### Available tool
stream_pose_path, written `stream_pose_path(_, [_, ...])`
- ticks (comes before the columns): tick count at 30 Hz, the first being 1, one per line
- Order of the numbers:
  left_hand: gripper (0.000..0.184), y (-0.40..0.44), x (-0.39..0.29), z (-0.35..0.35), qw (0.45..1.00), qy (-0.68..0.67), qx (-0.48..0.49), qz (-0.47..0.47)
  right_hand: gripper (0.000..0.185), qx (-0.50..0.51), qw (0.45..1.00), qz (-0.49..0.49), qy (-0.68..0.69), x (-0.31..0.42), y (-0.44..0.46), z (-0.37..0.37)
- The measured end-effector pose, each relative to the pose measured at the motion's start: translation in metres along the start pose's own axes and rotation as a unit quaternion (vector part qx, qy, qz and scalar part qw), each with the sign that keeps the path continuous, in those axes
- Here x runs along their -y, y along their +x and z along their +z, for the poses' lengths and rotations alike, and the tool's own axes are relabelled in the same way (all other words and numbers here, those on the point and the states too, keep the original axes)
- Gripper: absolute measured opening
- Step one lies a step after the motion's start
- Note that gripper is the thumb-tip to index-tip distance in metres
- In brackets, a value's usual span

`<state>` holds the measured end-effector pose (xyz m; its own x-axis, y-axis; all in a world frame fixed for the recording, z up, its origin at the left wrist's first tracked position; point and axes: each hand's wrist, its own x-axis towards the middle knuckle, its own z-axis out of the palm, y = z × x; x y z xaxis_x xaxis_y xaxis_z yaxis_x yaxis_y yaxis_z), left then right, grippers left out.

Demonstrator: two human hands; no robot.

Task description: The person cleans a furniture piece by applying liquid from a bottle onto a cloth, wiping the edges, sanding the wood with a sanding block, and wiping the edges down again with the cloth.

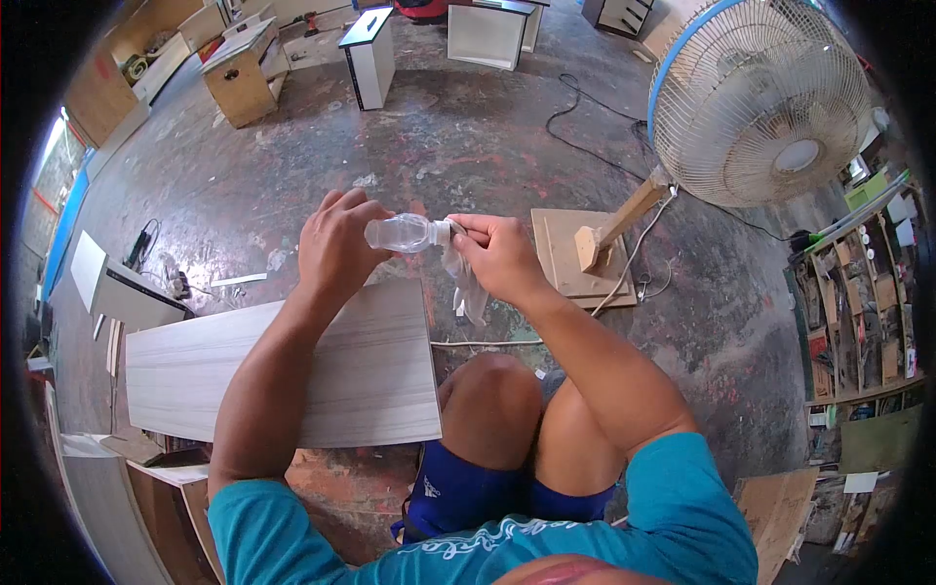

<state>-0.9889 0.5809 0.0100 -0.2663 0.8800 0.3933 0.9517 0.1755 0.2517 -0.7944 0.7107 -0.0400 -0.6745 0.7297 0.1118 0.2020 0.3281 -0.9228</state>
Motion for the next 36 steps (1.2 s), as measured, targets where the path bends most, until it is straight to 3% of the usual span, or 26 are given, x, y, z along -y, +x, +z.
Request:
stream_pose_path(10, [0.048,0.001,-0.001,-0.002,0.998,-0.026,0.043,-0.038,0.032,-0.005,1.0,-0.002,0.007,0.001,0.0,-0.001])
stream_pose_path(13, [0.053,0.001,0.004,0.001,0.997,-0.027,0.062,-0.041,0.033,-0.01,1.0,-0.005,0.005,-0.003,0.001,0.001])
stream_pose_path(17, [0.067,0.0,0.022,0.013,0.979,-0.127,0.128,-0.091,0.034,-0.014,1.0,0.001,0.018,-0.01,0.003,-0.002])
stream_pose_path(20, [0.069,0.004,0.037,0.02,0.975,-0.16,0.148,-0.044,0.032,-0.038,0.995,0.025,0.093,-0.012,0.004,0.008])
stream_pose_path(23, [0.065,0.003,0.051,0.035,0.982,-0.138,0.114,-0.067,0.031,0.044,0.99,0.021,0.129,-0.007,-0.004,0.014])
stream_pose_path(25, [0.063,0.004,0.055,0.039,0.977,-0.144,0.117,-0.107,0.027,0.07,0.994,-0.003,0.079,0.001,-0.012,0.018])
stream_pose_path(32, [0.065,0.006,0.061,0.045,0.978,-0.127,0.118,-0.115,0.017,0.104,0.994,-0.023,0.01,0.032,-0.055,0.016])
stream_pose_path(36, [0.066,0.005,0.053,0.04,0.976,-0.119,0.142,-0.114,0.016,0.197,0.973,-0.117,-0.015,0.036,-0.066,0.006])
